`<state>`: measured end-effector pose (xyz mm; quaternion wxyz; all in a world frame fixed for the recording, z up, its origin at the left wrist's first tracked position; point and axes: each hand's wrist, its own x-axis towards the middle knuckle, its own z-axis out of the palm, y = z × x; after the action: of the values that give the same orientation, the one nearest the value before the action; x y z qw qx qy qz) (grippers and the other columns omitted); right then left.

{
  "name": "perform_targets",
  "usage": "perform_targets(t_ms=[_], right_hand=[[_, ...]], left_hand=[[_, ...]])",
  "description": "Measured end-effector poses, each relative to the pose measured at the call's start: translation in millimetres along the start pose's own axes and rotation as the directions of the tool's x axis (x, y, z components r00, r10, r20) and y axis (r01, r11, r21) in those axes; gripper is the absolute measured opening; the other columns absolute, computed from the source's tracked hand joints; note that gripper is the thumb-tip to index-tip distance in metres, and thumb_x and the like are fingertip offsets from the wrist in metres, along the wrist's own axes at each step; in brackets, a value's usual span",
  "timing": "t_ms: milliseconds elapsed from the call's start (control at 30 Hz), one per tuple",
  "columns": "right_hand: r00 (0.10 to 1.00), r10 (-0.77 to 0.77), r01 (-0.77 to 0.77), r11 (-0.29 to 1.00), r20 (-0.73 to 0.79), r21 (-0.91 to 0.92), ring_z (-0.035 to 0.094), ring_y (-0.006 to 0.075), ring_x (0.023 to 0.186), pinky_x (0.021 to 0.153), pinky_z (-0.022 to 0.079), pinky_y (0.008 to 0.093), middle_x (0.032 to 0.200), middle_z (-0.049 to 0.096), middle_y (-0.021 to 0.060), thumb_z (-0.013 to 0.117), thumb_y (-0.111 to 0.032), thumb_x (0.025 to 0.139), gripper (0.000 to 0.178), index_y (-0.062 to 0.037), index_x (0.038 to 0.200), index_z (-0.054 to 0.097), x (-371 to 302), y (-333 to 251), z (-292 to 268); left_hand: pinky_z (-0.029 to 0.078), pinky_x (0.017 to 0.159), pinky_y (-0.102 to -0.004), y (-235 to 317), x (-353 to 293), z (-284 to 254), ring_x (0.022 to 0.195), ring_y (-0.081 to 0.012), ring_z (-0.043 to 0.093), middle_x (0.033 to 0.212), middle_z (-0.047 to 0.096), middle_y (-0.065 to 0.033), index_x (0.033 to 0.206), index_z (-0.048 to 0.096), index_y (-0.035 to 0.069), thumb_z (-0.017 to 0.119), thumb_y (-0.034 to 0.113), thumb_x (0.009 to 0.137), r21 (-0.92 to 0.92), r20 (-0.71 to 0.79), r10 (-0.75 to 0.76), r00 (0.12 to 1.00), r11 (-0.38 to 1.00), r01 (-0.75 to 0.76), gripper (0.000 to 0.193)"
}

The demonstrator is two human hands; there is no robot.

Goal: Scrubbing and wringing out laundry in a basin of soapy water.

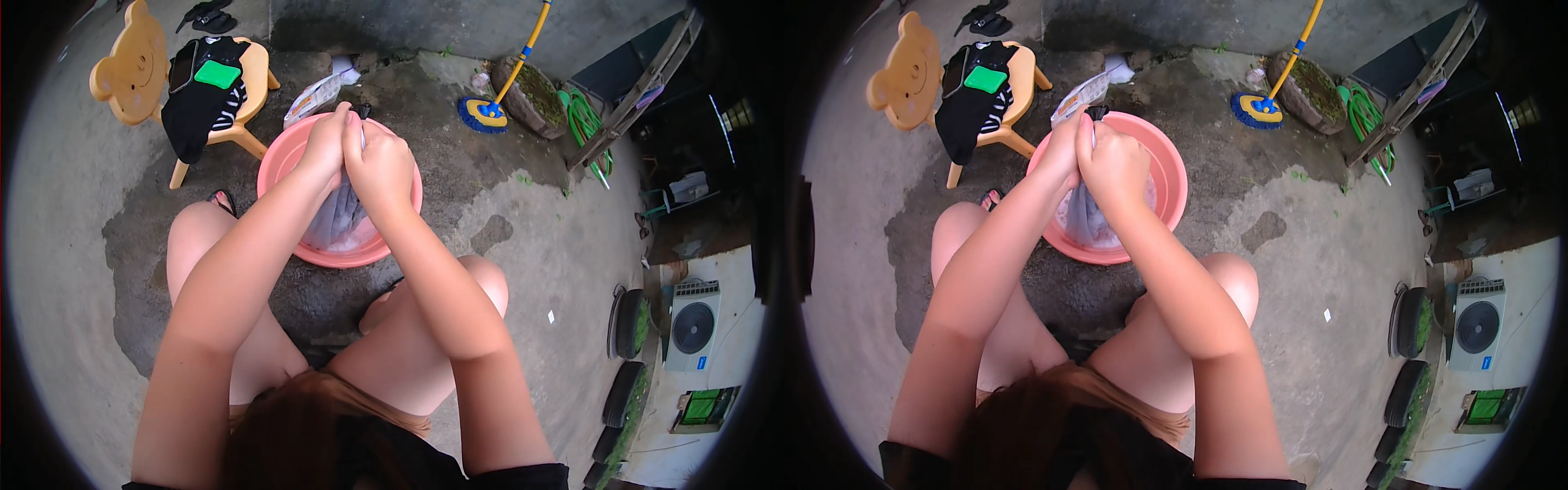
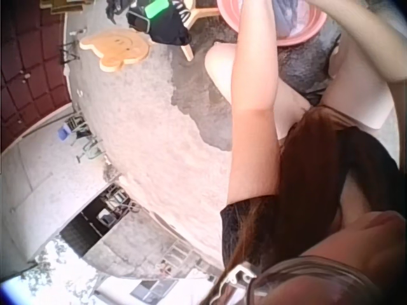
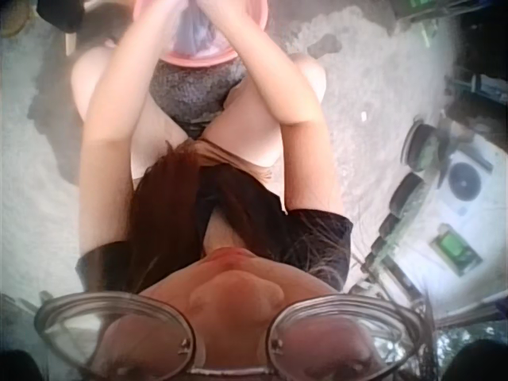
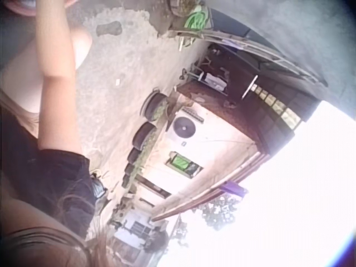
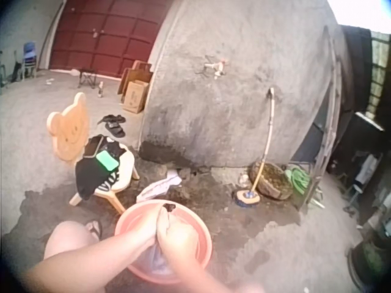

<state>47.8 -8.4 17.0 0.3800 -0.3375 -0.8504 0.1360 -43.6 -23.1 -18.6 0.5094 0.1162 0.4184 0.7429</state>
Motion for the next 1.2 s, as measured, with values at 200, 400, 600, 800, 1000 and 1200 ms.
perform_targets(t_ms=[200, 400, 600, 800, 1000, 1200], right_hand=[[0.984, 0.161, -0.165, 0.985, -0.073, -0.044, 0.06, 0.0387, 0.054, 0.053, 0.048, 0.0459, 0.058, 0.059, 0.0219, 0.047, -0.034, 0.094, 0.046, -0.0037, 0.065, 0.066, 18.6, 37.9, -6.4], [0.998, 0.029, -0.032, 0.998, 0.053, 0.051, 0.06, 0.0373, 0.053, 0.052, 0.048, 0.0457, 0.056, 0.059, 0.0204, 0.05, -0.033, 0.092, 0.044, -0.0022, 0.065, 0.065, -5.0, -4.2, -2.1], [0.972, 0.233, -0.234, 0.972, -0.023, -0.008, 0.061, 0.0392, 0.057, 0.055, 0.048, 0.0466, 0.058, 0.058, 0.0231, 0.046, -0.035, 0.094, 0.047, -0.0007, 0.068, 0.066, 14.8, 32.7, -13.8], [0.994, 0.08, -0.084, 0.995, 0.073, 0.055, 0.06, 0.0383, 0.053, 0.053, 0.048, 0.046, 0.058, 0.059, 0.0223, 0.047, -0.035, 0.093, 0.045, -0.001, 0.07, 0.066, -7.6, -2.4, -7.1], [0.951, 0.308, -0.308, 0.951, -0.009, 0.013, 0.062, 0.0406, 0.061, 0.058, 0.048, 0.047, 0.062, 0.06, 0.0238, 0.043, -0.036, 0.095, 0.049, -0.0008, 0.072, 0.066, 18.1, 40.8, -18.5], [0.999, 0.042, -0.042, 0.998, 0.004, 0.047, 0.059, 0.0397, 0.054, 0.053, 0.048, 0.0463, 0.058, 0.059, 0.0227, 0.048, -0.034, 0.093, 0.044, -0.0003, 0.071, 0.066, -6.3, -1.4, -5.2]], left_hand=[[0.042, 0.066, -0.0314, -5.8, -30.7, 35.6, 0.071, -0.0123, 0.054, 0.079, 0.06, -0.0058, 0.086, 0.06, -0.001, 0.041, 0.032, 0.095, 0.317, -0.115, -0.003, 0.993, 0.948, 0.039, 0.039], [0.042, 0.066, -0.0321, -3.7, 0.4, -4.0, 0.071, -0.013, 0.054, 0.078, 0.06, -0.0062, 0.087, 0.061, -0.002, 0.041, 0.032, 0.095, -0.016, -0.031, -0.005, 1.0, 1.0, 0.005, 0.04], [0.043, 0.066, -0.0314, -8.5, -30.0, 35.7, 0.072, -0.0134, 0.055, 0.08, 0.06, -0.0074, 0.087, 0.062, -0.001, 0.041, 0.031, 0.094, 0.328, -0.057, 0.083, 0.995, 0.943, -0.06, 0.039], [0.042, 0.065, -0.031, -1.0, -2.0, 3.7, 0.07, -0.0117, 0.054, 0.075, 0.059, -0.0066, 0.084, 0.061, -0.001, 0.043, 0.028, 0.093, 0.022, -0.017, 0.018, 1.0, 1.0, -0.018, 0.035], [0.044, 0.072, -0.0283, -15.1, -31.1, 36.4, 0.08, -0.0103, 0.057, 0.09, 0.063, -0.0056, 0.094, 0.063, 0.001, 0.042, 0.03, 0.095, 0.426, 0.049, 0.024, 0.999, 0.904, -0.043, 0.036], [0.043, 0.063, -0.0316, 1.2, -5.2, 6.2, 0.066, -0.0141, 0.053, 0.072, 0.056, -0.0045, 0.08, 0.058, 0.004, 0.042, 0.034, 0.095, 0.083, -0.029, 0.027, 0.999, 0.996, -0.024, 0.037]])
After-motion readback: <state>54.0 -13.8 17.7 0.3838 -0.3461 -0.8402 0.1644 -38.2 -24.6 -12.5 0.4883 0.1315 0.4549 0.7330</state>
